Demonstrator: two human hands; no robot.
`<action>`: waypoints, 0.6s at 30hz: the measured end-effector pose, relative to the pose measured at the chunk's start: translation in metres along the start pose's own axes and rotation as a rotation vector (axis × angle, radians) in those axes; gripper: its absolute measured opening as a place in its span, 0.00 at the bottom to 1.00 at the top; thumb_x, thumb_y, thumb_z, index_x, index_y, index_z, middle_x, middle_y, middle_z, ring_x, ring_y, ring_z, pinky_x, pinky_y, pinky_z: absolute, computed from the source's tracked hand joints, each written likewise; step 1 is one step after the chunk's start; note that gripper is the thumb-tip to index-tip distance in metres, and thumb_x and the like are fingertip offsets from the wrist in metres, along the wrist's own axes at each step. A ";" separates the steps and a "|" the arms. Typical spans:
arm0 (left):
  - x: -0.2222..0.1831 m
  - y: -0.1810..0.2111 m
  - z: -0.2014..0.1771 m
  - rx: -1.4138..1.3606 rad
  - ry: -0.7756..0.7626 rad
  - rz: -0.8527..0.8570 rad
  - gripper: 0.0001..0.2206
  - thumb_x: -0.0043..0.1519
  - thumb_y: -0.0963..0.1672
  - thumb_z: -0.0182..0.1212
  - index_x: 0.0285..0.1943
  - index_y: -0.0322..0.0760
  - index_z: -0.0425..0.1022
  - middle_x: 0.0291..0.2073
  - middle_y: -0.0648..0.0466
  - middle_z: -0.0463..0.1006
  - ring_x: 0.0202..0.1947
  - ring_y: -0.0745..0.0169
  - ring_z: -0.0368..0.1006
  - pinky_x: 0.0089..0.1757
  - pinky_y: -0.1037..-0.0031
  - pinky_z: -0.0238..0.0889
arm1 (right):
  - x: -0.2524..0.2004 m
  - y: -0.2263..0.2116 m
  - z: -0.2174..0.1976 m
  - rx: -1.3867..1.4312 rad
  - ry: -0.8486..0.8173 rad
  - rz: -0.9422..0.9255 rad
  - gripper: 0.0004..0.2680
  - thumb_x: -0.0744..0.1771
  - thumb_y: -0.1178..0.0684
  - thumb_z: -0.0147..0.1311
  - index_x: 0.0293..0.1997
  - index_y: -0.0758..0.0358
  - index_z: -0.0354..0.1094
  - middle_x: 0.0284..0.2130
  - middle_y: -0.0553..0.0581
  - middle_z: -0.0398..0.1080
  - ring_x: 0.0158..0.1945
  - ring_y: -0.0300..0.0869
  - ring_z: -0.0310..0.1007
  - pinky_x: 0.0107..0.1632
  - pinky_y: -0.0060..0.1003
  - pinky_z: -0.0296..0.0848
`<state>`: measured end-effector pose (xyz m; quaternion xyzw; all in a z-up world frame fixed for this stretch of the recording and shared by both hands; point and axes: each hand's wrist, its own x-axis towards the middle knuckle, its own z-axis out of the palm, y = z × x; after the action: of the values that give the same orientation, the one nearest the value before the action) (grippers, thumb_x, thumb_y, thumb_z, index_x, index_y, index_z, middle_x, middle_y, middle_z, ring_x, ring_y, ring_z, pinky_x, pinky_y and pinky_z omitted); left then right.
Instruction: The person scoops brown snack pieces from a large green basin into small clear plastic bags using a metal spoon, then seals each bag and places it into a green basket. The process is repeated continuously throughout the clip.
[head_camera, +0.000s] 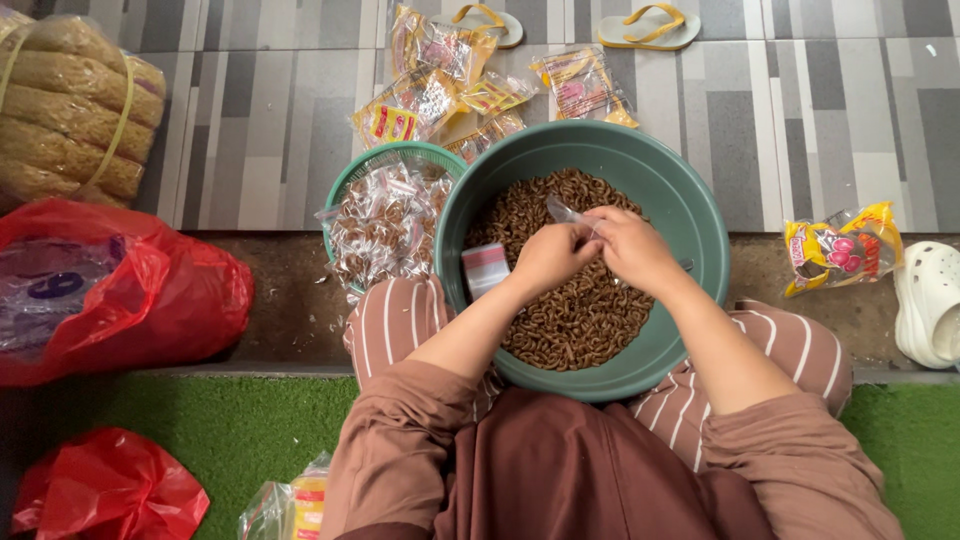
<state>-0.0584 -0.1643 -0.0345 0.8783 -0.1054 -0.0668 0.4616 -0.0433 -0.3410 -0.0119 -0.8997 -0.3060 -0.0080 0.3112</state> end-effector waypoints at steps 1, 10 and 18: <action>-0.003 0.004 -0.003 0.009 -0.075 -0.024 0.13 0.60 0.50 0.62 0.46 0.42 0.82 0.34 0.46 0.82 0.38 0.47 0.79 0.42 0.59 0.70 | 0.000 0.001 -0.002 0.028 -0.048 0.142 0.14 0.64 0.64 0.53 0.55 0.63 0.73 0.50 0.58 0.74 0.51 0.52 0.74 0.53 0.43 0.73; -0.019 0.023 -0.018 0.488 0.185 0.512 0.35 0.44 0.46 0.74 0.64 0.38 0.68 0.47 0.49 0.75 0.55 0.48 0.70 0.63 0.42 0.48 | -0.009 0.060 0.033 0.787 -0.382 0.475 0.13 0.65 0.62 0.54 0.56 0.64 0.70 0.45 0.54 0.76 0.49 0.41 0.75 0.52 0.39 0.75; -0.003 -0.006 -0.027 0.422 0.189 0.229 0.17 0.53 0.49 0.72 0.46 0.41 0.73 0.36 0.53 0.79 0.42 0.52 0.77 0.51 0.56 0.62 | -0.006 0.137 0.050 0.907 -0.205 0.709 0.11 0.71 0.46 0.49 0.53 0.62 0.70 0.52 0.50 0.75 0.59 0.41 0.73 0.58 0.44 0.71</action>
<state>-0.0547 -0.1390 -0.0244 0.9398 -0.1721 0.0920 0.2804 0.0194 -0.4003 -0.1295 -0.7203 0.0123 0.3156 0.6175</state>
